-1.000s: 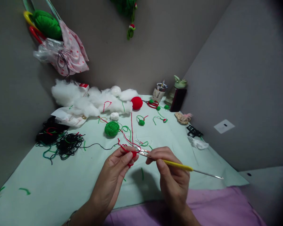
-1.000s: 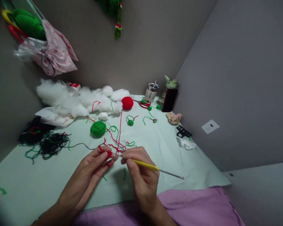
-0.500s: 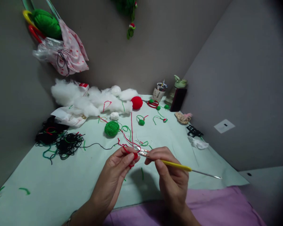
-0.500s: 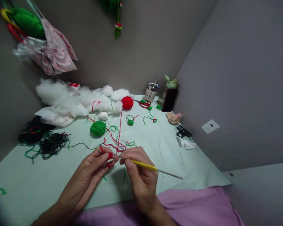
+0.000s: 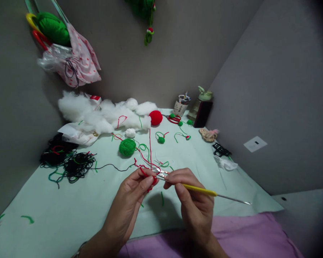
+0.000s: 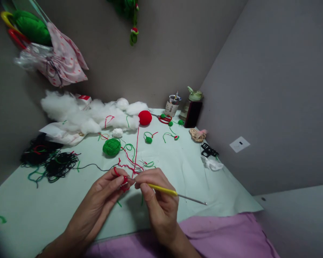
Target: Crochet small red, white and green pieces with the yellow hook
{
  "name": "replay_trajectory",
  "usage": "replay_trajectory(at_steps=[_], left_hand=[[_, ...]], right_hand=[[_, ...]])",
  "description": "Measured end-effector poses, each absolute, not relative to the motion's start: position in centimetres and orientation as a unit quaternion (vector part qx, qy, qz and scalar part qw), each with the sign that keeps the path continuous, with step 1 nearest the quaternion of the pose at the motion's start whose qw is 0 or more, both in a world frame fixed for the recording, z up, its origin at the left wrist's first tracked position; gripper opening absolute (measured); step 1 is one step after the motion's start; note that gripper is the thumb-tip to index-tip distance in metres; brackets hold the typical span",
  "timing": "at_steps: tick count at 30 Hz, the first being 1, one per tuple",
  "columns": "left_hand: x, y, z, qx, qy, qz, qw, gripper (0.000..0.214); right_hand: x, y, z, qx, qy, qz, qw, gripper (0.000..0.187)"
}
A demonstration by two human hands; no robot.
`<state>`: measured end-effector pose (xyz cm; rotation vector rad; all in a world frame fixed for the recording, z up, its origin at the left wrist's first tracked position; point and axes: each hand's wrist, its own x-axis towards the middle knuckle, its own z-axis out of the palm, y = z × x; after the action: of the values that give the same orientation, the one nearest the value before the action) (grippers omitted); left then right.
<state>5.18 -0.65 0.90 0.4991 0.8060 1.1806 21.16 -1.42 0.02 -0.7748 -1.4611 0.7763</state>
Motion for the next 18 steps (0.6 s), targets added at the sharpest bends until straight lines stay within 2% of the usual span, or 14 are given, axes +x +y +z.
replay_trajectory(at_steps=[5, 12, 18], left_hand=[[5.2, -0.8, 0.8, 0.252, 0.383, 0.542, 0.705, 0.017], [4.9, -1.1, -0.1, 0.369, 0.412, 0.560, 0.617, 0.008], [5.2, -1.0, 0.1, 0.318, 0.395, 0.560, 0.656, 0.018]], right_hand=[[21.4, -1.6, 0.1, -0.342, -0.643, 0.334, 0.599, 0.026], [21.2, -1.8, 0.5, -0.346, -0.671, 0.300, 0.583, 0.027], [20.6, -1.4, -0.1, -0.334, -0.599, 0.358, 0.634, 0.024]])
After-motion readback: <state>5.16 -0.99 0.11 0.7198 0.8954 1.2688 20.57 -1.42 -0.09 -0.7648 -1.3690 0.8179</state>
